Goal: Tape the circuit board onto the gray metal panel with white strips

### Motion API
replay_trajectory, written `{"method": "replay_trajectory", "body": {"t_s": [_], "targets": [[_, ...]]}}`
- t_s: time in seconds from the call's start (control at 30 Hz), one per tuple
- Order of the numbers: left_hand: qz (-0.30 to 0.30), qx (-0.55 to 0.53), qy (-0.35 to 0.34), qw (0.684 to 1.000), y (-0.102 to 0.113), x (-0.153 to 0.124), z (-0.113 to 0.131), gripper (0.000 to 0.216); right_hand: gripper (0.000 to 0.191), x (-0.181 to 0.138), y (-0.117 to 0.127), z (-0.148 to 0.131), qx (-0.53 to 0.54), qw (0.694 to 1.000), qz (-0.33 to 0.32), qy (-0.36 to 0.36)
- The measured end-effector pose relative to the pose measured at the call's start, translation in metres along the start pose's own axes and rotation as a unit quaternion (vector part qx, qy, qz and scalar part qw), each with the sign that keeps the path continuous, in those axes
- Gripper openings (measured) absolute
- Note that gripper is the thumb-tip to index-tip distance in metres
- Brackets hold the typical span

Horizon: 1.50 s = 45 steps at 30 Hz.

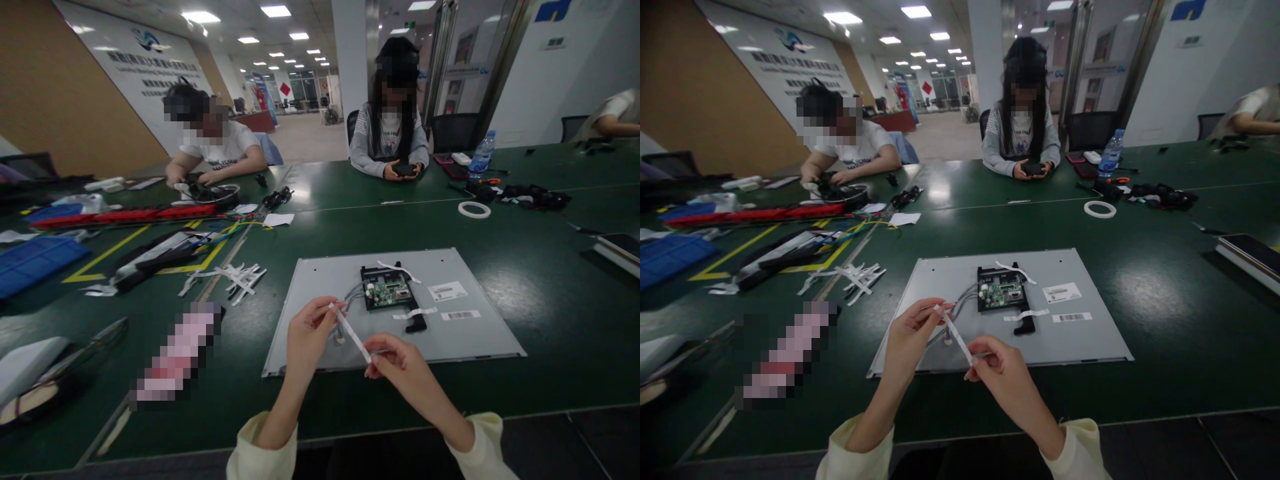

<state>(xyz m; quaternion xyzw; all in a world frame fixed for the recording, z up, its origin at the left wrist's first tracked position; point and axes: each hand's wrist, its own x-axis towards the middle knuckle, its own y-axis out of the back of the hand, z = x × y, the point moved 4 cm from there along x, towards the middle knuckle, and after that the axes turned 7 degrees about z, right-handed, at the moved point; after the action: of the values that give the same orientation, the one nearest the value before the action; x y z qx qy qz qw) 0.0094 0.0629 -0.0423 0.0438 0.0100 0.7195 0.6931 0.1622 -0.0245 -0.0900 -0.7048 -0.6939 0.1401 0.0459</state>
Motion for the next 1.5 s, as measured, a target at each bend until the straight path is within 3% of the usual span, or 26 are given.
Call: {"method": "replay_trajectory", "body": {"t_s": [0.2,0.43,0.57,0.7,0.83,0.93,1.03,1.23,1.5], "targets": [[0.009,0.013,-0.034,0.999,0.003,0.004,0.006,0.031,0.024,-0.003,-0.002,-0.001,-0.027,0.999,-0.025,0.004],[-0.007,0.007,-0.026,1.0,-0.001,0.019,0.018,0.033,0.022,-0.009,-0.003,-0.01,-0.088,0.995,-0.034,0.025],[-0.044,-0.003,0.004,0.999,-0.006,0.018,0.025,0.034,0.021,-0.008,0.008,-0.032,-0.195,0.974,0.035,0.113],[-0.065,-0.023,0.058,0.996,-0.009,0.011,0.02,0.032,0.041,-0.002,0.011,-0.048,-0.277,0.938,0.074,0.195],[-0.054,-0.009,0.048,0.997,-0.009,0.014,0.015,0.031,0.052,0.007,0.001,-0.042,-0.288,0.944,0.017,0.162],[-0.042,0.013,0.015,0.999,-0.008,0.022,0.014,0.03,0.048,0.012,-0.005,-0.04,-0.279,0.949,-0.03,0.145],[-0.045,0.041,-0.014,0.998,-0.011,0.034,0.016,0.028,0.04,0.02,-0.006,-0.049,-0.281,0.942,-0.039,0.178],[-0.055,0.072,-0.046,0.995,-0.019,0.053,0.015,0.022,0.028,0.046,0.0,-0.07,-0.391,0.877,-0.028,0.276],[-0.049,0.098,-0.055,0.992,-0.011,0.06,-0.004,0.025,0.021,0.057,0.002,-0.061,-0.448,0.808,-0.007,0.381]]}}
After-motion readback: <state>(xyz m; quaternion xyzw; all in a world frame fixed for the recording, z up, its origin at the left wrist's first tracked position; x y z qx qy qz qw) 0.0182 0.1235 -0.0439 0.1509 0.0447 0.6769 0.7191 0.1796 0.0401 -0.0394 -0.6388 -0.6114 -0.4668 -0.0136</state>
